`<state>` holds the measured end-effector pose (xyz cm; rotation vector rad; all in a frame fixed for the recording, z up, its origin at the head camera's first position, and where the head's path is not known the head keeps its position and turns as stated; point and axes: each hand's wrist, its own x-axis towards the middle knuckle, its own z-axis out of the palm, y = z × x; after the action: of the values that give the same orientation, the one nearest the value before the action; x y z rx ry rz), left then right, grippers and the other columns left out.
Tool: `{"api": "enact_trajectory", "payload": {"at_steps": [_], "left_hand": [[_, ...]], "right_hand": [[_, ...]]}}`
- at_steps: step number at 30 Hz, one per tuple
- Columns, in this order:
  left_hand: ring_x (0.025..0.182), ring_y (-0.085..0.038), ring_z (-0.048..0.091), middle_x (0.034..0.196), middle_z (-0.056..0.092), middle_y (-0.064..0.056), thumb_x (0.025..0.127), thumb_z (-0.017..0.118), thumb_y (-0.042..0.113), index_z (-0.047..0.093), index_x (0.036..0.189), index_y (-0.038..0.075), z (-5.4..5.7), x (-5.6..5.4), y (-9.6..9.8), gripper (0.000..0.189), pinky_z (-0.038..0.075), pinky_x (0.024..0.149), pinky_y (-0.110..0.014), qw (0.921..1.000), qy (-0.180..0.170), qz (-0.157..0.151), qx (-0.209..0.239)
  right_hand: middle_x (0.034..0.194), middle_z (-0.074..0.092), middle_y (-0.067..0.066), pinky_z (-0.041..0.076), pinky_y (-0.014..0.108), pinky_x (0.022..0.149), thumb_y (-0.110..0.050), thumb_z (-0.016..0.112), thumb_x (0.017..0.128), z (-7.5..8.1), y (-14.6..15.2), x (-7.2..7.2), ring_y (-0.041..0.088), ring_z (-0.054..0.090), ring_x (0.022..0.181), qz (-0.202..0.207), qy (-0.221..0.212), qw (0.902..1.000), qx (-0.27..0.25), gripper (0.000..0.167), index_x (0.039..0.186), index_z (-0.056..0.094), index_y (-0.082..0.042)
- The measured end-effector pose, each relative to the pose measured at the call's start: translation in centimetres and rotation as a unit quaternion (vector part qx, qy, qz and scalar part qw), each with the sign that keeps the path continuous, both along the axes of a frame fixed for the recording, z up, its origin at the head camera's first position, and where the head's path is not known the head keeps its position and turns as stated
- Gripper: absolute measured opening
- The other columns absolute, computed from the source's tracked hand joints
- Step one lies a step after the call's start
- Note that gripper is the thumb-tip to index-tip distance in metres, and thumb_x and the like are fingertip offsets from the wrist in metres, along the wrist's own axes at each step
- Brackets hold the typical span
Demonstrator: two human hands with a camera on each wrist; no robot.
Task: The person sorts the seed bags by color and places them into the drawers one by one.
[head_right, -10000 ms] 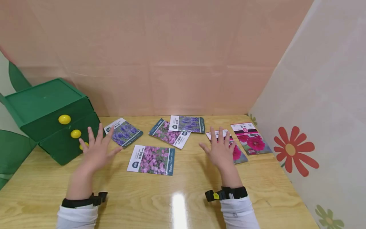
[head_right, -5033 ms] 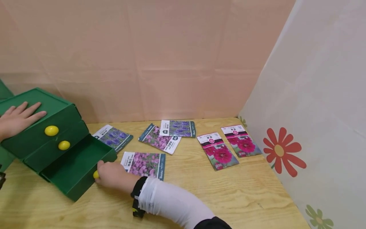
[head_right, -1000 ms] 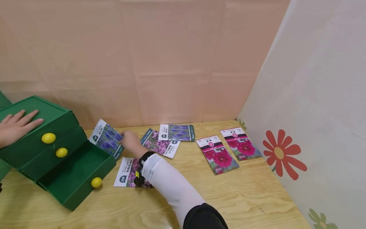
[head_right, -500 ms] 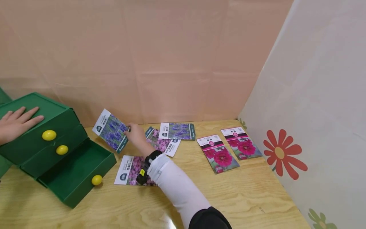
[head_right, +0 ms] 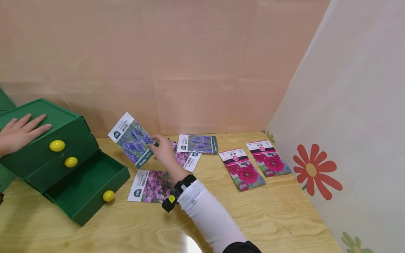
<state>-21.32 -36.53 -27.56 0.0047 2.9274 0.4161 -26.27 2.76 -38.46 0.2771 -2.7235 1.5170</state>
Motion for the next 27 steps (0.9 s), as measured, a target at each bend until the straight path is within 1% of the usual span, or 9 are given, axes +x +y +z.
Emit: {"api": "enact_trajectory", "payload": {"at_steps": [2, 6, 7, 8, 11, 14, 18, 22, 27], "left_hand": [[0.135, -0.061, -0.028, 0.152, -0.029, -0.035, 0.1, 0.015, 0.071, -0.022, 0.155, 0.008, 0.1, -0.1, 0.0, 0.091, -0.018, 0.102, -0.08, 1.0, 0.002, 0.002, -0.003], [0.135, -0.061, -0.028, 0.152, -0.029, -0.036, 0.101, 0.014, 0.069, -0.022, 0.154, 0.007, 0.2, 0.0, -0.1, 0.09, -0.018, 0.102, -0.08, 1.0, 0.005, 0.001, -0.006], [0.135, -0.061, -0.028, 0.151, -0.029, -0.035, 0.101, 0.014, 0.069, -0.023, 0.154, 0.007, 0.2, 0.0, -0.2, 0.09, -0.018, 0.103, -0.08, 1.0, 0.004, 0.001, -0.005], [0.135, -0.061, -0.028, 0.151, -0.03, -0.035, 0.101, 0.015, 0.069, -0.023, 0.154, 0.006, 0.1, 0.1, -0.2, 0.09, -0.019, 0.103, -0.08, 1.0, 0.003, 0.0, -0.003], [0.135, -0.06, -0.029, 0.151, -0.031, -0.035, 0.1, 0.015, 0.071, -0.024, 0.153, 0.007, -0.2, -0.1, -0.1, 0.092, -0.019, 0.103, -0.079, 1.0, -0.003, 0.0, 0.0], [0.135, -0.06, -0.029, 0.151, -0.031, -0.035, 0.099, 0.015, 0.073, -0.024, 0.153, 0.007, -0.4, -0.4, 0.1, 0.094, -0.019, 0.103, -0.079, 1.0, -0.009, -0.001, 0.0], [0.135, -0.06, -0.028, 0.151, -0.03, -0.035, 0.099, 0.015, 0.073, -0.023, 0.153, 0.007, -0.3, -0.6, 0.1, 0.094, -0.018, 0.102, -0.081, 0.9999, -0.01, -0.002, -0.004], [0.137, -0.058, -0.028, 0.151, -0.029, -0.036, 0.101, 0.017, 0.069, -0.02, 0.154, 0.004, -0.2, -0.5, 0.2, 0.092, -0.019, 0.101, -0.08, 1.0, -0.003, -0.004, -0.001], [0.138, -0.058, -0.025, 0.151, -0.025, -0.039, 0.104, 0.018, 0.065, -0.016, 0.154, -0.001, -0.3, -0.2, 0.2, 0.09, -0.018, 0.103, -0.08, 0.9999, 0.011, -0.003, -0.002]], "right_hand": [[0.135, 0.063, 0.017, 0.055, 0.046, 0.095, -0.02, 0.069, 0.098, 0.1, 0.2, 0.5, 0.034, 0.063, 0.119, -0.003, -0.004, 0.9998, -0.021, 0.04, 0.135, 0.063, -0.007], [0.133, 0.064, 0.018, 0.059, 0.041, 0.086, -0.023, 0.069, 0.097, 0.2, 0.1, 1.9, 0.033, 0.065, 0.113, 0.0, -0.02, 0.9986, -0.048, 0.043, 0.137, 0.061, -0.008], [0.133, 0.064, 0.018, 0.059, 0.042, 0.086, -0.024, 0.069, 0.098, 0.2, 0.1, 2.2, 0.033, 0.065, 0.113, 0.002, -0.026, 0.9983, -0.053, 0.044, 0.138, 0.061, -0.008], [0.135, 0.063, 0.017, 0.058, 0.042, 0.089, -0.025, 0.069, 0.098, 0.2, 0.1, 2.6, 0.032, 0.063, 0.118, 0.003, -0.028, 0.9982, -0.053, 0.044, 0.138, 0.061, -0.009], [0.137, 0.062, 0.015, 0.055, 0.045, 0.096, -0.026, 0.07, 0.097, -0.1, 0.2, 3.6, 0.032, 0.06, 0.123, 0.002, -0.03, 0.9979, -0.058, 0.042, 0.136, 0.062, -0.011], [0.141, 0.06, 0.012, 0.05, 0.048, 0.105, -0.025, 0.071, 0.096, -0.4, 0.6, 4.2, 0.032, 0.056, 0.131, -0.002, -0.029, 0.9973, -0.067, 0.04, 0.133, 0.064, -0.012], [0.144, 0.057, 0.013, 0.048, 0.049, 0.107, -0.024, 0.072, 0.095, -0.8, 0.9, 4.4, 0.034, 0.056, 0.131, -0.006, -0.021, 0.9963, -0.083, 0.04, 0.132, 0.065, -0.01], [0.145, 0.056, 0.014, 0.047, 0.05, 0.108, -0.025, 0.072, 0.095, -1.0, 1.1, 4.8, 0.034, 0.055, 0.131, -0.015, -0.025, 0.9949, -0.097, 0.042, 0.134, 0.064, -0.009], [0.14, 0.06, 0.016, 0.047, 0.053, 0.107, -0.024, 0.072, 0.095, -1.1, 1.2, 5.2, 0.035, 0.056, 0.13, -0.013, -0.026, 0.9943, -0.103, 0.043, 0.134, 0.063, -0.008]]}}
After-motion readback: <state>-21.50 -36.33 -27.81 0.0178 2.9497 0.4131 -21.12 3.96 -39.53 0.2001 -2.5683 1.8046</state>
